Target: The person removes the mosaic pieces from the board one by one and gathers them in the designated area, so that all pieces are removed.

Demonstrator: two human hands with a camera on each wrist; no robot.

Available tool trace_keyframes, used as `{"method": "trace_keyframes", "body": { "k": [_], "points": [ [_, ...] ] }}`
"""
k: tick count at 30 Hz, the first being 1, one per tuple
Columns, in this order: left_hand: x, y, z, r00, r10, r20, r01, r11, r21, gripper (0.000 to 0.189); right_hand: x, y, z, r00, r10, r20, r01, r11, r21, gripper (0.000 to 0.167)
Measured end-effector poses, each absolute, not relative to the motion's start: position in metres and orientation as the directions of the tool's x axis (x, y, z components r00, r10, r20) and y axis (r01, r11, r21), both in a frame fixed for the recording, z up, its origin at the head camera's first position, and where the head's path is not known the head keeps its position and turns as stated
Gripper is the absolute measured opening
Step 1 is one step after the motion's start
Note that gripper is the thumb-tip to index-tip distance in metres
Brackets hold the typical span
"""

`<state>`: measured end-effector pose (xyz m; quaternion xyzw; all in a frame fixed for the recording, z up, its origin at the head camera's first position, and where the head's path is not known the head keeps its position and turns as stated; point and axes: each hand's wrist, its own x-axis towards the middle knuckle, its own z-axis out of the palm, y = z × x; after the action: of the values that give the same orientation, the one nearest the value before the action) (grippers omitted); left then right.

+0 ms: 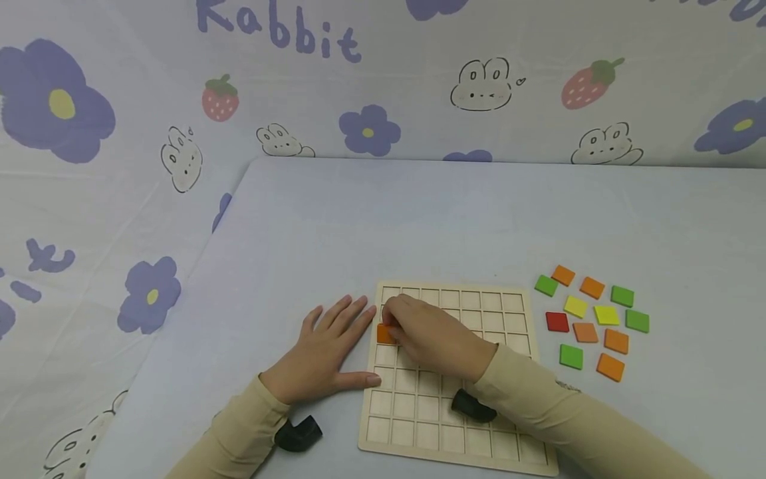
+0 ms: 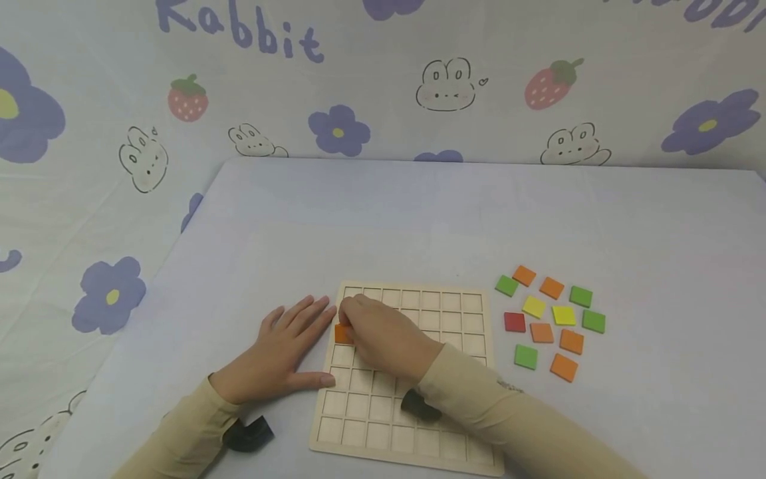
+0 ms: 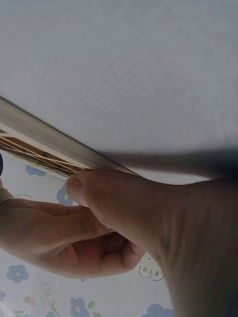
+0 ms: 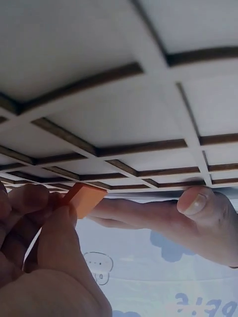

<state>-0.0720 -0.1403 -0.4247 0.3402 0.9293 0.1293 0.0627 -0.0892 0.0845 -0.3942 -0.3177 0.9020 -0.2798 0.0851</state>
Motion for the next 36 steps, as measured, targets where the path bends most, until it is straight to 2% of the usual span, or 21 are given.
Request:
{"method": "trace_keyframes", "body": {
  "k": [9,16,22,29,36],
  "points": [
    [-0.073,-0.140,-0.426,-0.758,0.652,-0.029,0.620,0.734,0.277,0.097,-0.090,0.103,-0.383,-0.828,-0.558,-0.045,-0.410,0.660,-0.630,0.008],
    [-0.074,-0.141,-0.428,-0.758,0.652,-0.030,0.619,0.734,0.280,0.097,-0.096,0.149,-0.371,-0.853,-0.521,0.020,-0.416,0.658,-0.628,0.009],
    [-0.073,-0.142,-0.429,-0.757,0.653,-0.032,0.617,0.729,0.296,0.097,-0.099,0.205,-0.360,-0.908,-0.414,0.066,-0.368,0.712,-0.598,0.012],
    [-0.072,-0.143,-0.429,-0.763,0.646,-0.028,0.610,0.732,0.303,0.098,-0.111,0.275,-0.359,-0.980,-0.197,0.027,-0.180,0.821,-0.542,0.018],
    [-0.074,-0.142,-0.431,-0.761,0.647,-0.046,0.606,0.734,0.307,0.097,-0.127,0.324,-0.378,-0.992,-0.049,-0.115,0.014,0.867,-0.498,0.030]
  ]
}}
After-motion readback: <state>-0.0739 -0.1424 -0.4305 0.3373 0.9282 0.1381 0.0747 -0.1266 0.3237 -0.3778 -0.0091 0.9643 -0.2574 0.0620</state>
